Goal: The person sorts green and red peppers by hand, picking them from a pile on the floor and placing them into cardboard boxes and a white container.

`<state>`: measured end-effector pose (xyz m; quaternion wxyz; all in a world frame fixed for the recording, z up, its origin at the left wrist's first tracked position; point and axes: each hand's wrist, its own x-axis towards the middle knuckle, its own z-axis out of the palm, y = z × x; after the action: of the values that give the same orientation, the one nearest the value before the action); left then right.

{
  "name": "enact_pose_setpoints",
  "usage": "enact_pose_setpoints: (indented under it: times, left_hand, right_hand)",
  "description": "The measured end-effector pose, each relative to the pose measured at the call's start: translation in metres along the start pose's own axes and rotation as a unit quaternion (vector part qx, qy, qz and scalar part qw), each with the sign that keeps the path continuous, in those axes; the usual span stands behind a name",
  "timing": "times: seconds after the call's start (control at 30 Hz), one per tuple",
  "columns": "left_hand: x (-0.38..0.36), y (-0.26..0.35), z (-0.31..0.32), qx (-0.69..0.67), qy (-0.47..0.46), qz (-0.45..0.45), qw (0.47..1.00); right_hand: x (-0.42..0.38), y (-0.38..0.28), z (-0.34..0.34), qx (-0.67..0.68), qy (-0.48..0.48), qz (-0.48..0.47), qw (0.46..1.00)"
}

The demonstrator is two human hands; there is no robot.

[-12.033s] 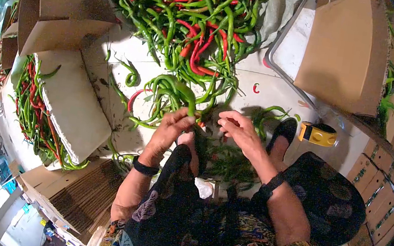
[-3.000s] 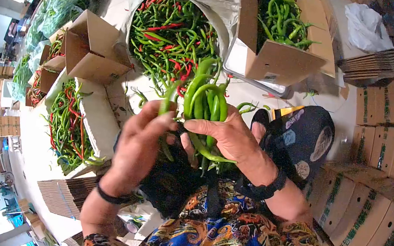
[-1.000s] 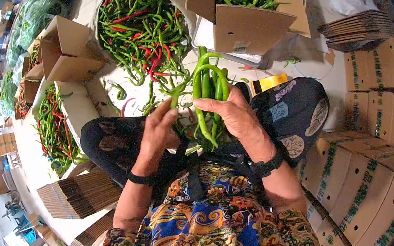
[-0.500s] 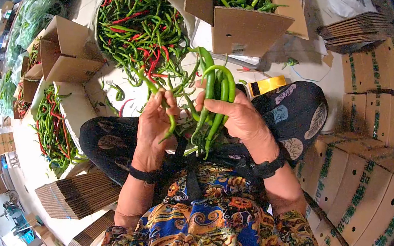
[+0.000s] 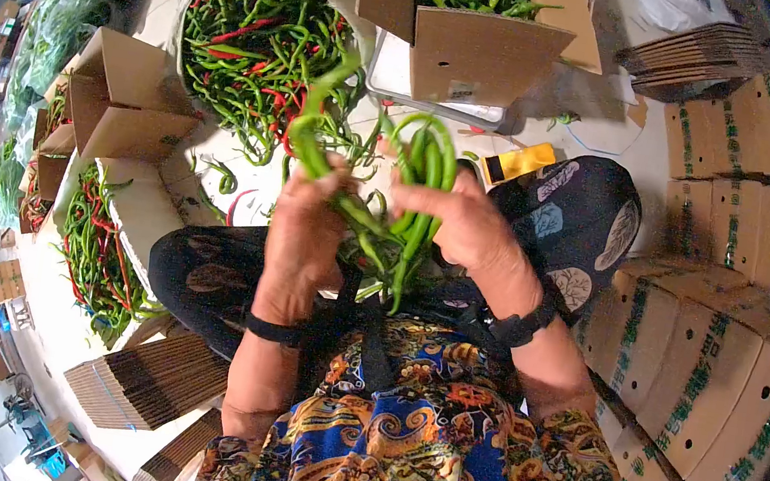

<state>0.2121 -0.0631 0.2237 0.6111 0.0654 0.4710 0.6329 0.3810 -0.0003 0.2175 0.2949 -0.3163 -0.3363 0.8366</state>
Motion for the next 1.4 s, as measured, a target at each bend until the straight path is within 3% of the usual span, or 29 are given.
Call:
enact_pose_setpoints:
  times: [0.1, 0.2, 0.3, 0.33, 0.43, 0.5, 0.67, 0.77, 0.8, 0.83, 0.9, 0.93, 1.03, 1.13, 1.23, 1.37, 1.4]
  left_hand:
    - [0.002, 0.006, -0.035, -0.143, -0.034, 0.014, 0.989]
    - [-0.006, 0.011, -0.05, -0.161, -0.045, 0.019, 0.986]
    - [-0.015, 0.014, -0.036, 0.011, -0.016, 0.074, 0.997]
    - [-0.022, 0.02, -0.02, 0.13, -0.01, 0.076, 0.989]
    - [-0.029, 0.004, 0.004, 0.334, -0.103, 0.074, 0.934]
    - [-0.031, -0.004, 0.016, 0.48, -0.105, 0.09, 0.866]
    - [-0.023, -0.022, 0.002, 0.205, -0.171, -0.072, 0.961]
    - [-0.024, -0.023, -0.006, 0.148, -0.144, -0.065, 0.976]
    - [-0.023, -0.018, -0.009, 0.13, -0.096, -0.074, 0.984]
    - [-0.014, -0.02, -0.023, 0.034, -0.113, -0.061, 0.991]
    - [-0.004, -0.016, -0.043, -0.046, -0.125, -0.033, 0.991]
    - [-0.002, -0.016, -0.046, -0.169, -0.161, -0.047, 0.971]
    - [-0.004, -0.012, -0.047, -0.253, -0.18, -0.046, 0.95]
    - [-0.003, -0.016, -0.044, -0.276, -0.184, -0.051, 0.942]
    - [-0.003, -0.019, -0.04, -0.101, -0.134, -0.018, 0.986]
    - [-0.009, -0.037, -0.026, 0.054, -0.068, 0.001, 0.996]
    - [-0.015, -0.033, -0.006, 0.068, -0.066, -0.002, 0.996]
  right_hand:
    - [0.007, -0.004, -0.02, 0.179, -0.026, 0.015, 0.983]
    - [0.008, 0.0, -0.027, 0.26, -0.075, 0.02, 0.963]
    - [0.008, -0.002, -0.022, 0.244, -0.053, 0.028, 0.968]
    - [0.009, 0.0, -0.022, 0.243, -0.05, 0.029, 0.968]
    - [0.011, 0.005, -0.016, 0.227, -0.038, 0.026, 0.973]
    - [0.009, 0.002, -0.001, 0.199, -0.016, 0.013, 0.98]
    - [0.006, 0.006, -0.007, 0.197, -0.047, 0.027, 0.979]
    - [0.004, 0.004, -0.003, 0.184, -0.036, 0.057, 0.981]
    - [0.007, 0.01, -0.018, 0.22, -0.094, 0.103, 0.966]
    - [0.007, 0.008, -0.017, 0.176, -0.075, 0.073, 0.979]
    - [0.003, -0.006, -0.022, 0.174, -0.079, 0.079, 0.978]
    - [0.0, -0.007, -0.027, 0.233, -0.064, 0.085, 0.967]
    - [-0.005, -0.019, -0.022, 0.22, 0.006, 0.036, 0.975]
    - [-0.003, -0.011, -0.026, 0.251, -0.001, 0.024, 0.968]
    - [-0.003, -0.007, -0.02, 0.26, 0.003, 0.021, 0.965]
    - [0.004, 0.01, -0.008, 0.196, 0.023, -0.014, 0.98]
    - [0.004, 0.013, 0.005, 0.171, 0.083, -0.001, 0.982]
